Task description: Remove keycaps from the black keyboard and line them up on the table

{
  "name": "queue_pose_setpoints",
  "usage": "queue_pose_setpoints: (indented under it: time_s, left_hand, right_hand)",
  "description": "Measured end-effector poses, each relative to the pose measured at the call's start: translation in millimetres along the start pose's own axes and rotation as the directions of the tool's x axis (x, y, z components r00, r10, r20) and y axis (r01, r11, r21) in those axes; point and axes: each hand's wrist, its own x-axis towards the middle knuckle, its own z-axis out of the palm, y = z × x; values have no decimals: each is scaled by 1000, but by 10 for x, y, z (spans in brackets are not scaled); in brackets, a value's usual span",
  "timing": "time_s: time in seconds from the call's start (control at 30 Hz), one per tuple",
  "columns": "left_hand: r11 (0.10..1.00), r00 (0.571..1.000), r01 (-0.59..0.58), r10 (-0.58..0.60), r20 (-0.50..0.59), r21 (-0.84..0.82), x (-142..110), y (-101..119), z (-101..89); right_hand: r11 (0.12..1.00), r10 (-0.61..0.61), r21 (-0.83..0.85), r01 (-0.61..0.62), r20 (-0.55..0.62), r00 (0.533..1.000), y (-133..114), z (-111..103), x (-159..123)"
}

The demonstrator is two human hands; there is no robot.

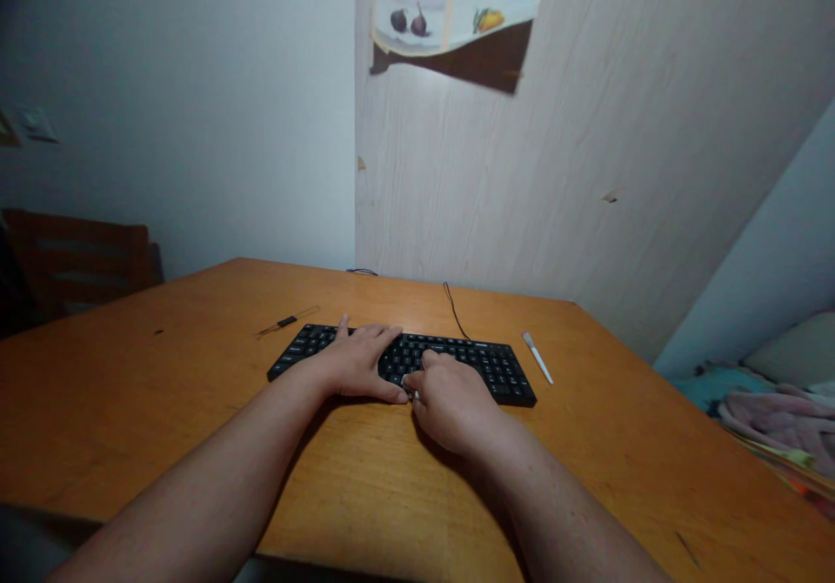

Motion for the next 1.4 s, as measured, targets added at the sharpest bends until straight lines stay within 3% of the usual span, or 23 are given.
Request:
queue_pose_setpoints:
  time_s: [0.17, 0.27, 0.43, 1.4]
  left_hand:
    - [1000, 1000, -5, 5, -12, -4, -6, 2, -8]
    - [1000, 1000, -5, 5, -7, 9, -3, 2, -7]
    - [1000, 1000, -8, 8, 2, 10, -9, 4, -10]
    - [1000, 1000, 2, -2, 6, 0, -7, 5, -2]
  right_hand:
    - [996, 85, 29, -84, -55, 995, 196, -58, -3]
    - [996, 70, 55, -69, -27, 997, 258, -93, -30]
    - [999, 38, 31, -39, 32, 999, 209, -70, -52]
    - [999, 39, 13, -40, 61, 997, 137, -89, -46]
